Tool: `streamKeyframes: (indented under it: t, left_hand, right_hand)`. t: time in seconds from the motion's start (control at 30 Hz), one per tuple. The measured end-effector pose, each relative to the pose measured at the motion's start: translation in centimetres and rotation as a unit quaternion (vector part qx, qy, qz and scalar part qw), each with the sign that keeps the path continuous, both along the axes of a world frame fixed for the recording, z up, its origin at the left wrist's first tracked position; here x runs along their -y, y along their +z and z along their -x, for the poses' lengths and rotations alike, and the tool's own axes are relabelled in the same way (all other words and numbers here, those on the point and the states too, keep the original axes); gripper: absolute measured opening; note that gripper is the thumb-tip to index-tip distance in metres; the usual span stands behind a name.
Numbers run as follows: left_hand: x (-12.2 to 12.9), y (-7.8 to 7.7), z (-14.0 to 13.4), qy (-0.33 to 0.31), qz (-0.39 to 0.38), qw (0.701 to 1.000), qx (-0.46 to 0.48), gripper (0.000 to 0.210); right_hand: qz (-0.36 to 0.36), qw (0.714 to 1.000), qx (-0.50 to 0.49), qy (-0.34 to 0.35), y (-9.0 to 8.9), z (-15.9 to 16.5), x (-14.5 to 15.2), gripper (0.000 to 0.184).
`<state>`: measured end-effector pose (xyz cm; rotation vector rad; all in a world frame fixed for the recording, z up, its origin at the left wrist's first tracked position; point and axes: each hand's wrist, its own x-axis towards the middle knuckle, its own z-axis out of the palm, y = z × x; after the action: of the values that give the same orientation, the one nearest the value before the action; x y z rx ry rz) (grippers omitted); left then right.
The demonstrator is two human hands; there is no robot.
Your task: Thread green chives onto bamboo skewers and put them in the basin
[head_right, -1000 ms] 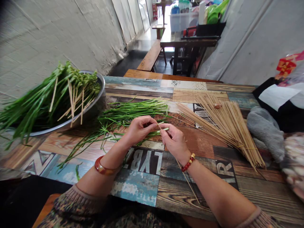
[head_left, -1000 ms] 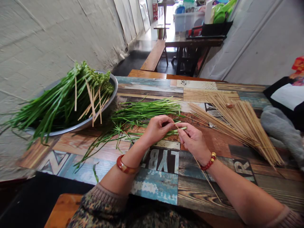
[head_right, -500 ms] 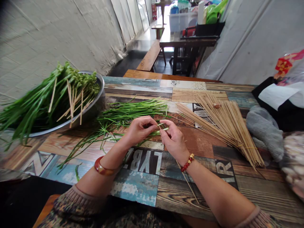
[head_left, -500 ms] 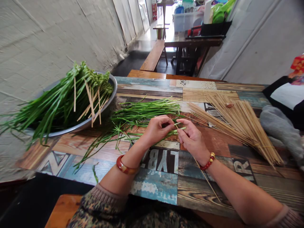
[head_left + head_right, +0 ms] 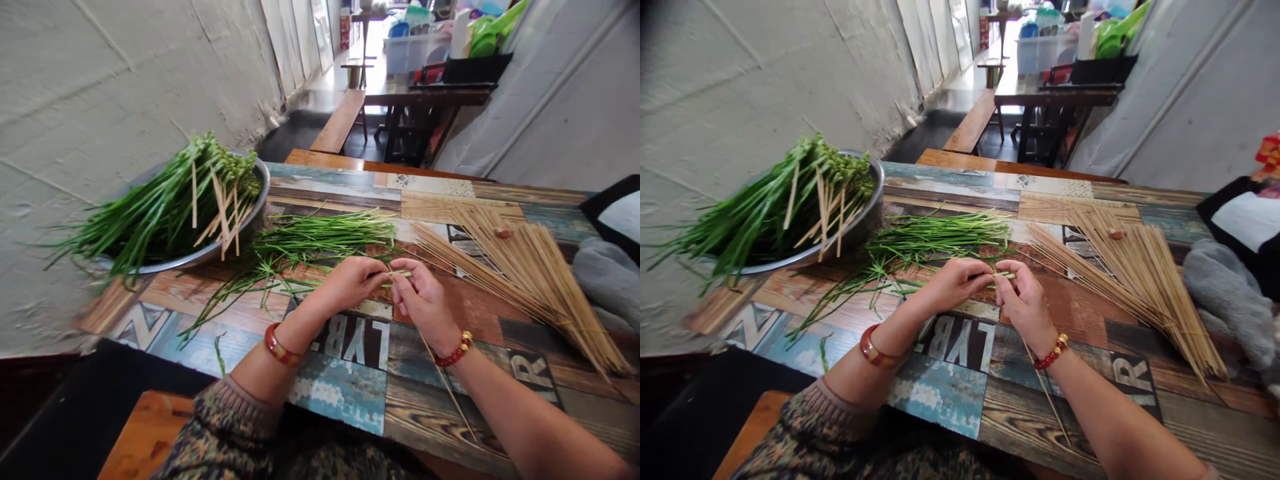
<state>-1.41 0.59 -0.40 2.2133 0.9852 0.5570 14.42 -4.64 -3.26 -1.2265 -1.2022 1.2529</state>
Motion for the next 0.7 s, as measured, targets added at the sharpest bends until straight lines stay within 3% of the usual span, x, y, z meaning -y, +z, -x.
streamKeyframes:
  t: [0.37, 0.53, 0.7]
  left_hand:
    - [1.9, 1.9, -0.6, 0.031, -0.106, 0.976, -0.186, 0.027]
    - [2.4, 1.9, -0.5, 0.022, -0.146, 0.972, -0.183, 0.025]
    - [2.0, 1.5, 0.0, 0.033, -0.115, 0.975, -0.188, 0.032]
  right_hand:
    - [0.039, 0.999, 0.007, 0.005, -1.3, -0.7, 0.4, 0.031]
    - [0.066, 0.997, -0.047, 0.014, -1.2, -0.8, 0.2, 0.032]
    - [0.06, 0.993, -0.094, -0.027, -0.9, -0.6, 0.1, 0.025]
